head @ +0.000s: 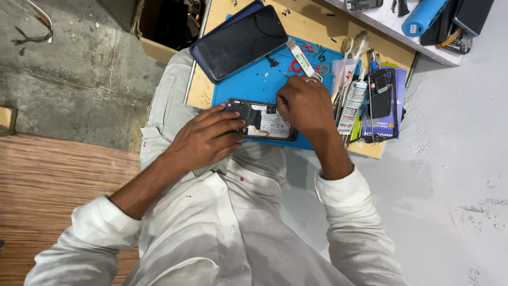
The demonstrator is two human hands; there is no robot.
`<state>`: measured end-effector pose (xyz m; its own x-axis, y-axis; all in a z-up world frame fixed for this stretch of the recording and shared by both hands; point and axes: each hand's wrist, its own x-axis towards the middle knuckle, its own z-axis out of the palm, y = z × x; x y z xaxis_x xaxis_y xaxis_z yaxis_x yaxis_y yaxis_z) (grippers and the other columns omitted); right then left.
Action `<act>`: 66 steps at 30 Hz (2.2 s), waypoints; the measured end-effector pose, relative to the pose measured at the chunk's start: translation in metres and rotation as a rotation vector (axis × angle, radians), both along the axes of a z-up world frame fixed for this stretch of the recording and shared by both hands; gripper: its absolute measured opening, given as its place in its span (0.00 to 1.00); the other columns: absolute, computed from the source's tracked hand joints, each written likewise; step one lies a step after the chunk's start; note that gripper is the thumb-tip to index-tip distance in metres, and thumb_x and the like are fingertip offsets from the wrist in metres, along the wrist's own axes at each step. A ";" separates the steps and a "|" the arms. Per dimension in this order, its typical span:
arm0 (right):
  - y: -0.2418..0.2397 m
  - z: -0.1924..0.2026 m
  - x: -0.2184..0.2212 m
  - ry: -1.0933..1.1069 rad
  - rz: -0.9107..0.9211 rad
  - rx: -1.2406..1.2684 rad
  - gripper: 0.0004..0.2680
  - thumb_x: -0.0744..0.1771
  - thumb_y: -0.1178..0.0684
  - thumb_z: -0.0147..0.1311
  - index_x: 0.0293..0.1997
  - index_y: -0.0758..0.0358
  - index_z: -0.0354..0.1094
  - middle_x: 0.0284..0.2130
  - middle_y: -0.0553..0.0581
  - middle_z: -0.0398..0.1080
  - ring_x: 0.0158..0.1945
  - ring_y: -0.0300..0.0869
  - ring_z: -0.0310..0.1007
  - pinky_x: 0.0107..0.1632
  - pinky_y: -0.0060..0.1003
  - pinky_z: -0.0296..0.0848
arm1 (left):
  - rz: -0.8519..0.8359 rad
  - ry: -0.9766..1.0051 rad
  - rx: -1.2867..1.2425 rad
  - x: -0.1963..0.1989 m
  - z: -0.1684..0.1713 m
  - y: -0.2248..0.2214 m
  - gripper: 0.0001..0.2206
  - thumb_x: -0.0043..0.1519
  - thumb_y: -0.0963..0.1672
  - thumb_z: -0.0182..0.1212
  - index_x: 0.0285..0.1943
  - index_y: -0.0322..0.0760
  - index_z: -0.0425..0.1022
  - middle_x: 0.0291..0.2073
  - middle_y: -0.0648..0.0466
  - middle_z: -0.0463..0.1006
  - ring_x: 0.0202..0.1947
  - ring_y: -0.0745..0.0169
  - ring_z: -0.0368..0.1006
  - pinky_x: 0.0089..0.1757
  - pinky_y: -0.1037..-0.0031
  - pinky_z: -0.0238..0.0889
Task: The person holds a disassembled smartphone and a new screen assembly, peeling off a protective film from the new screen. They then place the phone on their lap and use a screwdriver to work on the internal components.
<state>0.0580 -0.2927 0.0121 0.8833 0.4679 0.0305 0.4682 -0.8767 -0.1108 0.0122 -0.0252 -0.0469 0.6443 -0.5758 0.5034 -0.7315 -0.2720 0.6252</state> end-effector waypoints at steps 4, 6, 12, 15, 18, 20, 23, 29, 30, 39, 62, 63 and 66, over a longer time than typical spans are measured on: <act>-0.001 0.007 0.008 0.092 0.008 0.029 0.03 0.61 0.55 0.64 0.30 0.62 0.77 0.31 0.56 0.70 0.38 0.51 0.73 0.43 0.47 0.71 | 0.063 0.070 -0.023 0.020 0.008 -0.012 0.08 0.59 0.42 0.68 0.46 0.36 0.83 0.45 0.53 0.81 0.50 0.55 0.75 0.48 0.64 0.70; -0.004 0.015 0.011 0.157 -0.002 0.060 0.04 0.61 0.55 0.65 0.32 0.62 0.77 0.31 0.56 0.71 0.38 0.51 0.73 0.42 0.47 0.71 | 0.073 0.127 0.070 0.042 0.010 -0.028 0.07 0.59 0.41 0.67 0.45 0.38 0.84 0.41 0.54 0.80 0.46 0.54 0.75 0.43 0.63 0.72; -0.002 0.019 0.014 0.199 0.016 0.051 0.07 0.60 0.51 0.68 0.32 0.61 0.79 0.30 0.55 0.71 0.37 0.51 0.73 0.41 0.48 0.71 | -0.060 -0.029 0.362 0.091 0.019 -0.070 0.08 0.54 0.45 0.70 0.36 0.36 0.83 0.36 0.51 0.80 0.43 0.50 0.77 0.40 0.60 0.72; -0.002 0.013 0.017 0.140 0.052 0.070 0.06 0.59 0.52 0.67 0.32 0.60 0.79 0.29 0.54 0.72 0.38 0.50 0.74 0.41 0.46 0.72 | -0.117 0.032 0.337 0.097 0.020 -0.073 0.07 0.52 0.45 0.70 0.35 0.40 0.85 0.33 0.50 0.80 0.40 0.47 0.77 0.38 0.58 0.72; -0.004 0.009 0.023 0.168 0.042 0.069 0.05 0.60 0.53 0.66 0.31 0.61 0.78 0.30 0.54 0.72 0.38 0.49 0.74 0.41 0.45 0.72 | -0.131 0.090 0.371 0.103 0.021 -0.073 0.07 0.53 0.45 0.69 0.36 0.39 0.85 0.34 0.50 0.80 0.40 0.47 0.77 0.39 0.58 0.71; -0.006 0.009 0.025 0.139 0.053 0.128 0.04 0.61 0.54 0.66 0.32 0.60 0.78 0.31 0.53 0.72 0.39 0.49 0.74 0.42 0.45 0.72 | -0.106 0.072 0.333 0.106 0.020 -0.070 0.06 0.54 0.43 0.67 0.36 0.39 0.85 0.34 0.50 0.80 0.40 0.47 0.77 0.39 0.58 0.71; -0.012 0.012 0.022 0.120 0.024 0.167 0.03 0.62 0.56 0.64 0.34 0.59 0.78 0.33 0.53 0.71 0.40 0.48 0.74 0.43 0.44 0.72 | -0.085 0.048 0.313 0.109 0.021 -0.065 0.04 0.55 0.41 0.65 0.36 0.37 0.84 0.34 0.50 0.80 0.40 0.48 0.77 0.39 0.58 0.71; -0.015 0.015 0.010 0.183 0.007 0.133 0.04 0.62 0.54 0.64 0.35 0.58 0.79 0.33 0.53 0.71 0.39 0.48 0.74 0.44 0.45 0.72 | -0.152 -0.099 0.377 0.105 0.019 -0.070 0.05 0.52 0.43 0.67 0.33 0.37 0.83 0.33 0.52 0.80 0.40 0.51 0.77 0.38 0.61 0.72; -0.015 0.013 0.009 0.176 0.019 0.125 0.04 0.61 0.53 0.64 0.34 0.58 0.79 0.32 0.52 0.71 0.40 0.48 0.74 0.45 0.45 0.72 | -0.181 -0.107 0.393 0.104 0.018 -0.073 0.06 0.52 0.44 0.68 0.33 0.36 0.83 0.32 0.52 0.80 0.39 0.52 0.77 0.38 0.61 0.72; -0.019 -0.001 0.017 0.101 0.054 0.076 0.05 0.61 0.54 0.64 0.32 0.62 0.76 0.33 0.53 0.71 0.39 0.49 0.73 0.43 0.45 0.72 | -0.205 -0.054 0.484 0.118 0.017 -0.091 0.06 0.52 0.44 0.68 0.25 0.37 0.80 0.26 0.46 0.80 0.31 0.45 0.78 0.32 0.57 0.71; -0.011 -0.007 0.019 -0.142 0.142 0.173 0.05 0.59 0.60 0.62 0.29 0.62 0.68 0.30 0.56 0.67 0.32 0.49 0.72 0.39 0.44 0.72 | 0.014 0.021 0.233 0.046 0.051 0.003 0.23 0.55 0.51 0.70 0.56 0.37 0.77 0.49 0.50 0.78 0.51 0.51 0.72 0.51 0.59 0.66; -0.011 -0.010 0.018 -0.138 0.143 0.184 0.05 0.59 0.60 0.62 0.29 0.62 0.68 0.30 0.57 0.67 0.32 0.50 0.72 0.39 0.44 0.72 | 0.003 0.024 0.220 0.037 0.047 0.006 0.28 0.52 0.53 0.71 0.59 0.37 0.76 0.53 0.48 0.78 0.55 0.50 0.71 0.54 0.58 0.63; -0.009 -0.014 0.023 -0.092 0.133 0.224 0.05 0.61 0.61 0.62 0.32 0.63 0.67 0.31 0.57 0.67 0.33 0.50 0.72 0.40 0.44 0.72 | -0.008 0.044 0.271 0.020 0.030 0.011 0.38 0.48 0.55 0.72 0.66 0.34 0.70 0.61 0.43 0.72 0.62 0.47 0.64 0.58 0.58 0.58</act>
